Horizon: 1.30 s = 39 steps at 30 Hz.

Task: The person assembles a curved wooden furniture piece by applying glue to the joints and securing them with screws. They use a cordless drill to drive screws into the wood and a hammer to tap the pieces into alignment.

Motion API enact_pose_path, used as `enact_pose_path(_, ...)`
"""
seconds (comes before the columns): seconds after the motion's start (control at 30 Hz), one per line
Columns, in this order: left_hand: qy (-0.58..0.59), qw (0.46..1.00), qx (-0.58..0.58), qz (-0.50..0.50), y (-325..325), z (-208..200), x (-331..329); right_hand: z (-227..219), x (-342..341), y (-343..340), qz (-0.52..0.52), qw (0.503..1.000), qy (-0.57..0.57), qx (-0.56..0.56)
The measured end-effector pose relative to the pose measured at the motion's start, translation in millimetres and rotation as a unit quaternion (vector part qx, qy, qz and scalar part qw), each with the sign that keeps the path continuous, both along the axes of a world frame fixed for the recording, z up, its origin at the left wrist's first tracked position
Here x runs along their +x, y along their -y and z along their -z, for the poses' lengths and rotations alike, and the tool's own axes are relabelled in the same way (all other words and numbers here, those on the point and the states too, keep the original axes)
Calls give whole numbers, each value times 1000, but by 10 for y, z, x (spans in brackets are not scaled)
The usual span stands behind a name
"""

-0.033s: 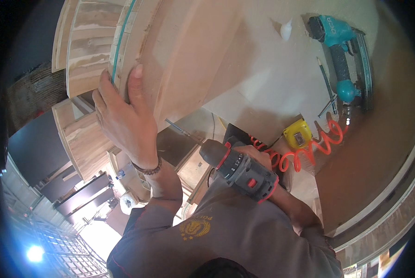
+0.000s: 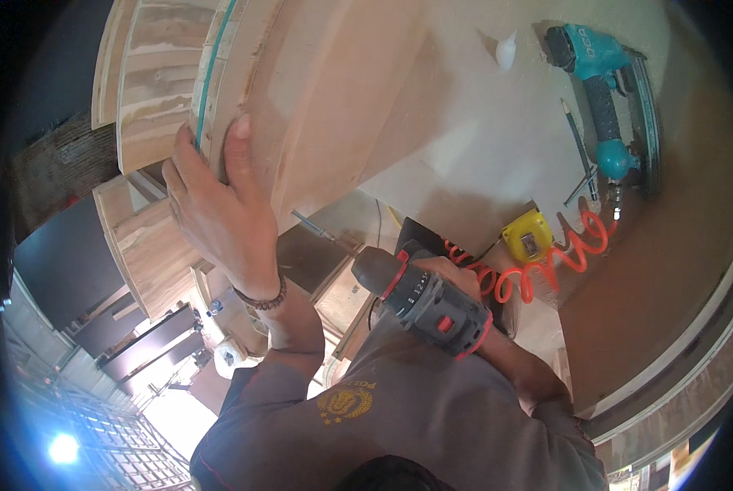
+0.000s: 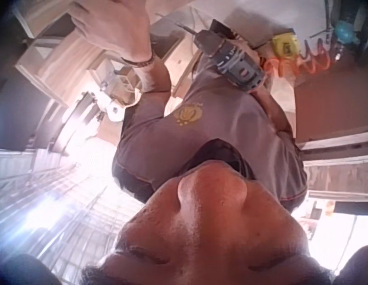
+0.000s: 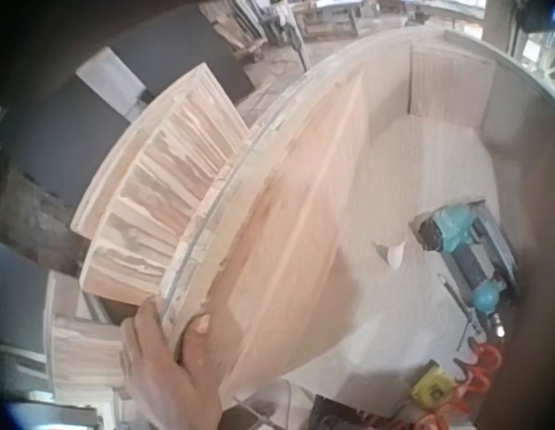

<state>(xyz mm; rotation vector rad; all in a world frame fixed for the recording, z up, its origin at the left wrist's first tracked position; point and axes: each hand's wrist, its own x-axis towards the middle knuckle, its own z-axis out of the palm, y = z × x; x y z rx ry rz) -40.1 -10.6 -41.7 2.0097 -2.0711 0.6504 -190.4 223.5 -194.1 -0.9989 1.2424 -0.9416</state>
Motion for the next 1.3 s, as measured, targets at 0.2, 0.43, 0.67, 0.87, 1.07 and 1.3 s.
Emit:
enact_pose_path(0.2,-39,999,-21,-6,-41,24,-17,-256,-45,200,0,997,61,45)
enact_pose_path(0.43,-72,997,-24,3,-19,48,-15,-222,38,199,12,992,123,35)
enact_pose_path(0.67,-73,997,-23,-4,-18,43,-20,-184,82,218,13,995,102,13)
enact_pose_path(0.87,-80,997,-23,-5,-3,29,-27,-283,71,342,25,996,79,-18)
enact_pose_path(1.07,-84,996,-13,-18,30,1,-64,-229,79,382,-13,999,39,-12)
enact_pose_path(1.3,-96,994,8,-41,35,-39,-98,-146,218,363,21,996,73,-38)
